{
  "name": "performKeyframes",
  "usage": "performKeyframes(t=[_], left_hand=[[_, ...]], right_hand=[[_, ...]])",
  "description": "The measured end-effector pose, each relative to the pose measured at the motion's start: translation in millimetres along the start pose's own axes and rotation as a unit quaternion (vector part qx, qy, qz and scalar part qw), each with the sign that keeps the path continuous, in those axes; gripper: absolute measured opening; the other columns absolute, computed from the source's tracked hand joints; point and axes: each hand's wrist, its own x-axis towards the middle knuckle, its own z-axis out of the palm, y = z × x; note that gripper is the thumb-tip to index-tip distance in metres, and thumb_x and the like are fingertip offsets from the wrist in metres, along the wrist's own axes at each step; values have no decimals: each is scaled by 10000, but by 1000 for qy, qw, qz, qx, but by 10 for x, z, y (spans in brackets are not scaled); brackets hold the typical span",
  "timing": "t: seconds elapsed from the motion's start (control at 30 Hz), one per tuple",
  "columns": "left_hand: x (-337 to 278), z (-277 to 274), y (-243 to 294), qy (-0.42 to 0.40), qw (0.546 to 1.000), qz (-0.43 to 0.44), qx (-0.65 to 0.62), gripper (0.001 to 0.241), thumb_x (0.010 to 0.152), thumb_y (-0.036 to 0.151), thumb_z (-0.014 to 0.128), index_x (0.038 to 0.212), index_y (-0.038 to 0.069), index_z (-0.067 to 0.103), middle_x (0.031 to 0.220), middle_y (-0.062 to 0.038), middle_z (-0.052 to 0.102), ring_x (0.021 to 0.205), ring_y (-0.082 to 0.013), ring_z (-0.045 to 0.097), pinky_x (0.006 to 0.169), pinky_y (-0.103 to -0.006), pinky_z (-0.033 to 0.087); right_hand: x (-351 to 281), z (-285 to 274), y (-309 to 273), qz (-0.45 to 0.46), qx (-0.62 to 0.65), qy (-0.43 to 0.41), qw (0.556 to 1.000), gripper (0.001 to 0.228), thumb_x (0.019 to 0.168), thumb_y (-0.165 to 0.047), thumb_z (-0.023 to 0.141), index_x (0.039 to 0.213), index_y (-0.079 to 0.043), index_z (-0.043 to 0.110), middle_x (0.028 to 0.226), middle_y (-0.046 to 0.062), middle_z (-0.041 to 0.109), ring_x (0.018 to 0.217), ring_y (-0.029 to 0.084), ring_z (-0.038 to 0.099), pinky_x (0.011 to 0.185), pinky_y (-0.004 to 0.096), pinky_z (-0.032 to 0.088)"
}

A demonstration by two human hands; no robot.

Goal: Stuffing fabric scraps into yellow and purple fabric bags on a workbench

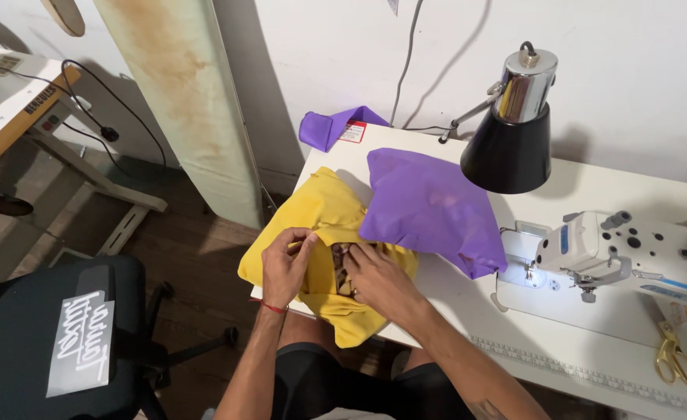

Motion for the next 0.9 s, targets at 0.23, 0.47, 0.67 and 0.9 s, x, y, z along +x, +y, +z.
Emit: performKeyframes(t=[0.23,0.47,0.67,0.9], left_hand=[[-14,4,30,-39,974,75,211,192,1030,339,746,1029,152,794,972,-45,787,1021,-275,782,915,-438,648],[76,-56,116,30,997,54,53,117,1028,169,757,1031,57,790,983,-145,788,1004,-337,790,891,-442,649],[284,-196,77,72,997,24,9,149,1058,187,741,1046,44,783,1015,-154,788,997,-299,785,964,-430,627],[451,-179,126,29,1000,12,-1,128,1005,169,797,1023,43,810,995,-145,794,1009,-300,798,943,-411,647]], right_hand=[[424,862,226,42,49,-121,990,419,692,-345,736,945,-16,792,916,201,753,942,476,724,1017,673,466],[532,1092,244,-34,49,-45,997,223,737,-262,662,747,-51,732,748,146,710,815,416,687,747,502,538],[466,501,-13,-24,4,-7,1000,294,901,-177,552,950,-38,807,997,200,765,1036,392,704,907,501,512],[538,-278,-148,-41,36,93,994,303,909,-229,761,1049,39,747,1148,226,683,1198,416,632,1003,459,520]])
